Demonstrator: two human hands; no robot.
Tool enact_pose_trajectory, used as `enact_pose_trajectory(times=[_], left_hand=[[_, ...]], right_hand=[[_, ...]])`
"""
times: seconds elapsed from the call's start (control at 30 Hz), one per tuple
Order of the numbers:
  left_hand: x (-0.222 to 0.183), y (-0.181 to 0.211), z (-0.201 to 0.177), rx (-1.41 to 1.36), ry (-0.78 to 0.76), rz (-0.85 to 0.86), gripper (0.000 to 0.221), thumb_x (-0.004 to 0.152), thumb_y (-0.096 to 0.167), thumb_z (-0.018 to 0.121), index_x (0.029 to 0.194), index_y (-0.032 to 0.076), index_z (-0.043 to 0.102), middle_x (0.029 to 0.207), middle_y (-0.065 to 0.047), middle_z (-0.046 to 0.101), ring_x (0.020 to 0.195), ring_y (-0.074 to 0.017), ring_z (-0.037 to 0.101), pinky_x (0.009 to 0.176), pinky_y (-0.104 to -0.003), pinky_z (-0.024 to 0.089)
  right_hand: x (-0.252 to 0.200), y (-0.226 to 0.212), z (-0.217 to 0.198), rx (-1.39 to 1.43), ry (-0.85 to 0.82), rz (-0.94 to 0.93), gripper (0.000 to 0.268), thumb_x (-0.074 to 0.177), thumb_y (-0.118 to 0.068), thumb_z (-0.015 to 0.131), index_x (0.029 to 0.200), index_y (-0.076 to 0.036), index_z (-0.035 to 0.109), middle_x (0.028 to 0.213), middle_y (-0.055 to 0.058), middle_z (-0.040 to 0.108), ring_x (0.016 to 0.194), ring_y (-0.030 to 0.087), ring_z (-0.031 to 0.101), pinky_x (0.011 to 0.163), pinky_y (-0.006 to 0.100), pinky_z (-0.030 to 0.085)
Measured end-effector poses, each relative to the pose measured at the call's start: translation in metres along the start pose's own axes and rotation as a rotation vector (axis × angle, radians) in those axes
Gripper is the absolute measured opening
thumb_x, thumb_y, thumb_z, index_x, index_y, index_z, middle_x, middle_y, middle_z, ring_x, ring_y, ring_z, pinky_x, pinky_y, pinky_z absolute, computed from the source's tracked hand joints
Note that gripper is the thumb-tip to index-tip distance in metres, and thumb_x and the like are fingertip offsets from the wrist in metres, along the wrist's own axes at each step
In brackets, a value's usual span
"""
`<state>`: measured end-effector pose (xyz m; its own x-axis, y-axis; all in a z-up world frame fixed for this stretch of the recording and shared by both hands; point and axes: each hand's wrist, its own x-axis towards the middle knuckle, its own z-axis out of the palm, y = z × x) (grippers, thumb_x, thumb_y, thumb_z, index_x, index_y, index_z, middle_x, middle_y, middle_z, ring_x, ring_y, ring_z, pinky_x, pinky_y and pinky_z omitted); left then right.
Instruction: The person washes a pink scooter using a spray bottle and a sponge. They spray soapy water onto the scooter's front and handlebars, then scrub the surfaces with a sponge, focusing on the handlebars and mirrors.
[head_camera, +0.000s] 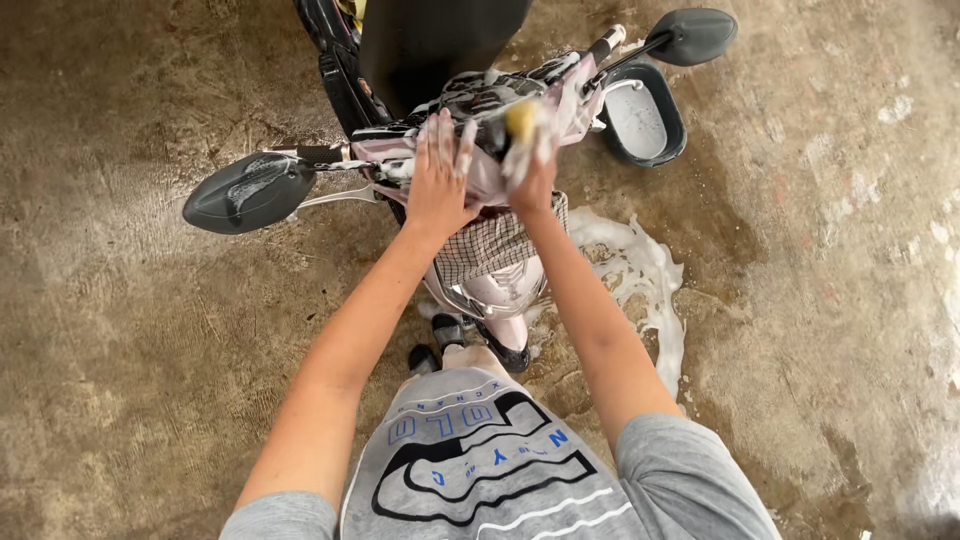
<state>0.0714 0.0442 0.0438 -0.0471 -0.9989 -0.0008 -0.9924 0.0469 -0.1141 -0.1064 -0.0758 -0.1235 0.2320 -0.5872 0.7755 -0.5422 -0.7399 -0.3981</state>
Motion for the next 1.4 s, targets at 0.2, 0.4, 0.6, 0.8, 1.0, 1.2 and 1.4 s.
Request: enact_pose_trajectory(times=[0.2,0.4,0.6,0.8,1.0,1.2,1.4], left_hand=[[0.009,0.005,0.017,0.138,0.001,-0.026,0.128,0.08,0.076,0.063,0.166,0.007,-0.002,0.167,-0.033,0.009,0.156,-0.0443,0.01,0.127,-0.054,0.006],[0.013,0.008,0.026,-0.012,0.075,-0.066,0.125,0.081,0.072,0.067,0.164,0.0,0.007,0.167,-0.032,0.017,0.156,-0.0458,0.017,0.124,-0.055,0.013],[0.02,0.03,0.021,-0.22,0.075,-0.179,0.124,0.08,0.064,0.075,0.163,-0.003,0.011,0.163,-0.037,0.019,0.154,-0.0508,0.017,0.126,-0.058,0.011],[0.021,0.018,0.019,-0.425,0.183,-0.097,0.122,0.072,0.054,0.08,0.16,0.002,0.014,0.164,-0.03,0.017,0.154,-0.0459,0.013,0.127,-0.058,0.007],[0.047,0.036,0.024,-0.287,0.045,-0.066,0.12,0.072,0.061,0.074,0.164,0.007,0.019,0.166,-0.022,0.022,0.155,-0.0385,0.019,0.127,-0.056,0.005],[0.073,0.053,0.054,0.134,0.396,-0.104,0.111,0.076,0.055,0.079,0.162,0.009,0.025,0.163,-0.018,0.033,0.153,-0.0341,0.028,0.127,-0.056,0.011],[0.074,0.067,0.03,-0.318,0.335,-0.187,0.113,0.062,0.055,0.085,0.155,0.008,0.042,0.154,-0.025,0.041,0.146,-0.0408,0.034,0.123,-0.06,0.017]], right_hand=[[0.0,0.007,0.018,-0.068,0.061,0.117,0.061,0.103,-0.005,0.058,0.157,-0.003,0.03,0.152,0.033,0.043,0.141,0.053,0.044,0.119,0.056,0.038],[-0.009,-0.053,-0.035,-0.149,-0.082,0.017,0.064,0.095,-0.004,0.067,0.15,-0.004,0.035,0.154,0.036,0.031,0.142,0.055,0.039,0.119,0.061,0.035],[0.016,-0.012,0.004,-0.084,0.058,0.067,0.062,0.106,-0.006,0.062,0.156,0.006,0.026,0.165,0.04,0.024,0.144,0.046,0.038,0.122,0.051,0.041],[0.019,-0.074,-0.056,-0.038,-0.254,0.042,0.067,0.089,0.003,0.063,0.15,0.002,0.036,0.151,0.034,0.044,0.142,0.052,0.042,0.121,0.058,0.033],[0.079,-0.04,-0.022,0.029,-0.033,0.085,0.059,0.101,0.002,0.061,0.153,0.01,0.035,0.149,0.031,0.046,0.14,0.049,0.042,0.124,0.055,0.034],[0.048,-0.043,-0.052,0.176,-0.197,0.047,0.062,0.088,0.001,0.063,0.145,0.01,0.039,0.153,0.035,0.039,0.145,0.052,0.037,0.122,0.055,0.033],[0.081,0.011,-0.068,0.119,-0.423,-0.093,0.061,0.092,-0.007,0.065,0.15,0.005,0.048,0.153,0.027,0.043,0.147,0.051,0.04,0.123,0.054,0.034]])
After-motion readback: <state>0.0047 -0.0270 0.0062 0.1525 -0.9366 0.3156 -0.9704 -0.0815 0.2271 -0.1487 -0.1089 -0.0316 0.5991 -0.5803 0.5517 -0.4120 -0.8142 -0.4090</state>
